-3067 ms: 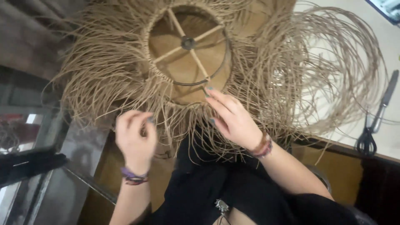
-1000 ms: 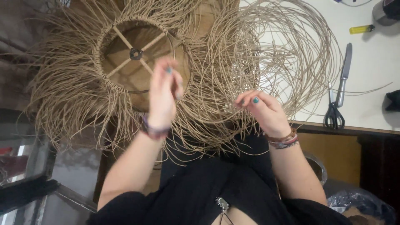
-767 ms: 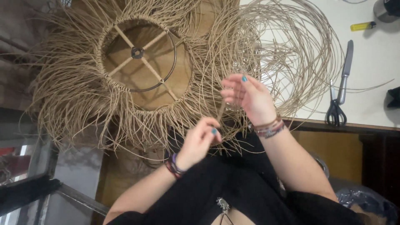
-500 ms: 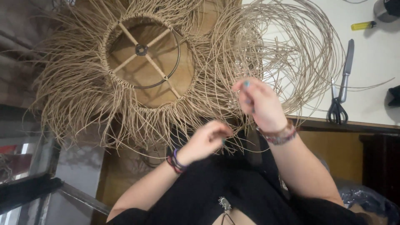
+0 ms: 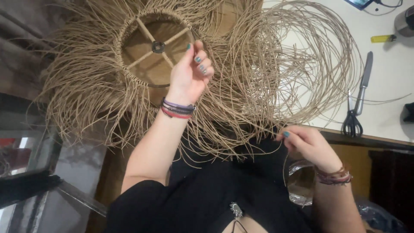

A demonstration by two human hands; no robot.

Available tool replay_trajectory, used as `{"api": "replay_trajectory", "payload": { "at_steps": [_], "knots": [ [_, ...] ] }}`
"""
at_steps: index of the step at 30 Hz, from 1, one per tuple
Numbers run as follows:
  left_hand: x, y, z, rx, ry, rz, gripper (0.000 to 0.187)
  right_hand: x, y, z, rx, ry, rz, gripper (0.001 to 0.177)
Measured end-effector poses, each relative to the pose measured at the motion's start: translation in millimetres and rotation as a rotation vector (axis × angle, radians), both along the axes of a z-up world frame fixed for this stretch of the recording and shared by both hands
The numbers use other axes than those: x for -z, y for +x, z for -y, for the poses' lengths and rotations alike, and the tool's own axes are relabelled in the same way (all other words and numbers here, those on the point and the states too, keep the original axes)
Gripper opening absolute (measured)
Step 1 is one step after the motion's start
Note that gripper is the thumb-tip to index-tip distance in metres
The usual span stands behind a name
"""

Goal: Weaving straw or fiber strands around a circular frame to create a decorative lampshade

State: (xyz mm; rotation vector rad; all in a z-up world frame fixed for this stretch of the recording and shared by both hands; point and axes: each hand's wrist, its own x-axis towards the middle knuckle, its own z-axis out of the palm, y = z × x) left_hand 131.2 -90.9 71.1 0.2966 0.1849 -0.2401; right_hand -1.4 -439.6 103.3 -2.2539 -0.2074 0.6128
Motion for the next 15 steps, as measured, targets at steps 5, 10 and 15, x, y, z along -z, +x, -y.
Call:
{"api": "replay_trajectory", "payload": {
  "at_steps": [5, 10, 15],
  "knots": [
    [-16, -63, 47, -0.117, 0.437, 0.170, 0.027, -25, 15, -34, 0.290, 0.148, 0.019, 0.034],
    [33, -122, 104, 0.066, 0.623, 0.276, 0.028, -35, 45, -92, 0.318, 0.429, 0.126, 0.031],
    [54, -146, 105, 0.153, 0.897, 0.429, 0.028, -23, 52, -125, 0.359, 0.844, 0.090, 0.032]
  ]
}}
